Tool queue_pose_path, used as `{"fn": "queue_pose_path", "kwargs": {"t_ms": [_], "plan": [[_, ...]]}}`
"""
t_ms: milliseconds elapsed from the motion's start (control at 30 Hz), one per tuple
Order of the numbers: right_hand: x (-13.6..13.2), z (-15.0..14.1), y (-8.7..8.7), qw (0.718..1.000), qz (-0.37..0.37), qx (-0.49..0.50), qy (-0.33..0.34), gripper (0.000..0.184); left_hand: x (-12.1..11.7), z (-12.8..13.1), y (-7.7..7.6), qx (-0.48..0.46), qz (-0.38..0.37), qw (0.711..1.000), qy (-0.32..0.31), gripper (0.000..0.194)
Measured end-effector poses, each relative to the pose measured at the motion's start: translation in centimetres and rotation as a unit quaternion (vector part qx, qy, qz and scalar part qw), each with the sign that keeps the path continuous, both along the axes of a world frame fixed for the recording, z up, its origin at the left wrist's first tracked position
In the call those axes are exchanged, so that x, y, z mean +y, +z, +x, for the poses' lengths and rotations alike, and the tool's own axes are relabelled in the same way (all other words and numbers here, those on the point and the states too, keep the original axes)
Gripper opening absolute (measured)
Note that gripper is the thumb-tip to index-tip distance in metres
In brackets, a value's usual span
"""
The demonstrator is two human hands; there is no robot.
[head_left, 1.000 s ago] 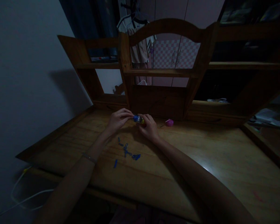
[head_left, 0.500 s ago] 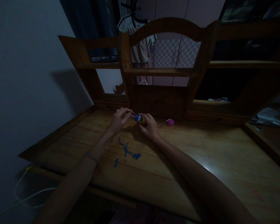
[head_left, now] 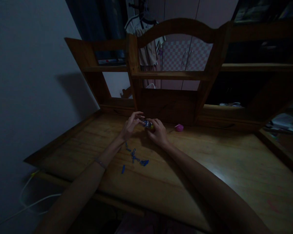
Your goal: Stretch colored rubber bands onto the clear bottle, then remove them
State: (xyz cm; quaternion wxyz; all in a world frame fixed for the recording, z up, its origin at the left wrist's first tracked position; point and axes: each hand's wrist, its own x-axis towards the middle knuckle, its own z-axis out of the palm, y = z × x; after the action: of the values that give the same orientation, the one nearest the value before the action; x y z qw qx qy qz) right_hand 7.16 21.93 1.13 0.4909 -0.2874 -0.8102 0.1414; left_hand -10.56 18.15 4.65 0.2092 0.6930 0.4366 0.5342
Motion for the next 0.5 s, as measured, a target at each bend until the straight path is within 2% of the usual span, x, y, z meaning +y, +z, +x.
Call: {"fn": "queue_pose_path", "kwargs": {"t_ms": [167,500], "plan": [[0.2,0.0,0.0,1.0,-0.008,0.019,-0.002,0.046,-0.2,-0.2,0.0,0.017,0.02,0.999,0.023,0.044],[0.2,0.0,-0.1,0.999,-0.015,0.029,0.004,0.045,-0.8,-0.1,1.0,0.055,0.072,0.989,0.118,0.036]]}}
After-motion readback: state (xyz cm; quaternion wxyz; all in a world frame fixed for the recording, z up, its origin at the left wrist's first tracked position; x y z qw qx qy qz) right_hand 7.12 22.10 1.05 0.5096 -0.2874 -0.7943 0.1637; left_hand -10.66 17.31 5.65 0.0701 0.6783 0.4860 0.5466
